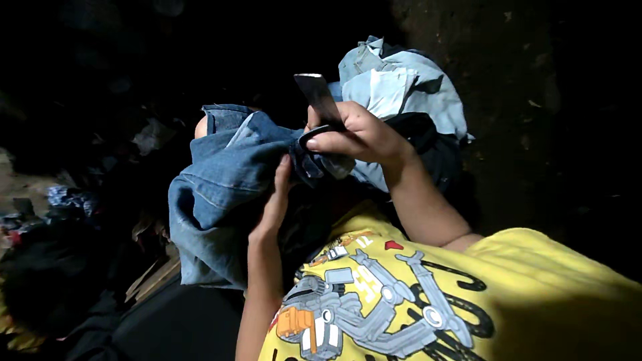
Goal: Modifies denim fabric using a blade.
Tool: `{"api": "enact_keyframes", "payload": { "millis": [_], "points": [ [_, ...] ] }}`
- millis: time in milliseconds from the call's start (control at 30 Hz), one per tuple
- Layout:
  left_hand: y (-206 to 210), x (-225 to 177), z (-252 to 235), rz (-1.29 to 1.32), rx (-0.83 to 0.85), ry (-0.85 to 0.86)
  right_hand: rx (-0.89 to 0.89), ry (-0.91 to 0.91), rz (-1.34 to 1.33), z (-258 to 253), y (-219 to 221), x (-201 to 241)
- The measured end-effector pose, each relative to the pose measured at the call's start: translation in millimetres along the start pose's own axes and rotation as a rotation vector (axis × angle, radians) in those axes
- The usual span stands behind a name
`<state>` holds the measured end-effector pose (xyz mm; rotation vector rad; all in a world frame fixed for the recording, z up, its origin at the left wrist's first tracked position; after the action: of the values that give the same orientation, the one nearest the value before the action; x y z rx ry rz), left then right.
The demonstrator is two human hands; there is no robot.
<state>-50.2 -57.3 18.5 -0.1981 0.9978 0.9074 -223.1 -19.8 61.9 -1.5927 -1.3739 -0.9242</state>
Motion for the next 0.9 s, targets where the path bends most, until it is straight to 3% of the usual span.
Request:
{"api": "enact_keyframes", "payload": {
  "millis": [133, 267, 400, 500, 533, 600, 667, 767, 900],
  "points": [
    [-17.7, 14.3, -5.2, 0.308, -0.23, 0.079, 0.008, 0.05, -0.14, 1.4, -3.8, -12.1],
    [-8.5, -4.4, 6.7, 0.451, -0.366, 0.043, 0.011, 0.013, -0.013, -0.3, -13.1, -24.6],
    [-9.5, -6.1, 4.9, 0.539, -0.264, 0.075, -0.05, 0.126, 0.424, -12.7, -10.3, -33.6],
    [-11.3, -7.9, 0.2, 0.57, -0.27, 0.049, -0.263, 0.131, 0.674, -9.4, -4.4, -32.9],
    [-11.7, -8.4, -0.4, 0.576, -0.27, 0.054, -0.345, 0.065, 0.625, -3.4, -2.2, -27.2],
    [-10.7, -9.3, -1.5, 0.558, -0.29, 0.051, -0.408, 0.029, 0.275, 9.1, 13.6, -8.5],
    [-8.1, -8.9, -2.3, 0.53, -0.267, 0.091, -0.326, 0.106, -0.091, 24.7, 42.5, 4.6],
    [-3.7, -8.7, -1.6, 0.504, -0.267, 0.139, -0.213, 0.153, -0.127, 34.9, 71.4, -2.4],
    [-2.8, -5.9, 5.4, 0.509, -0.332, 0.059, -0.3, 0.414, -0.16, 39.9, 77.8, -25.9]
  ]
}}
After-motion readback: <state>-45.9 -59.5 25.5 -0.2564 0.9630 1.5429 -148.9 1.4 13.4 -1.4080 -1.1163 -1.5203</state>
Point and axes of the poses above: each hand's wrist, its own z-axis away from the middle knuckle, its own y-axis out of the palm, x = y × z, the point moved 3 cm from there along -z, towards the middle knuckle, and after that the axes turned 14 degrees about -y, right-handed, at the moved point
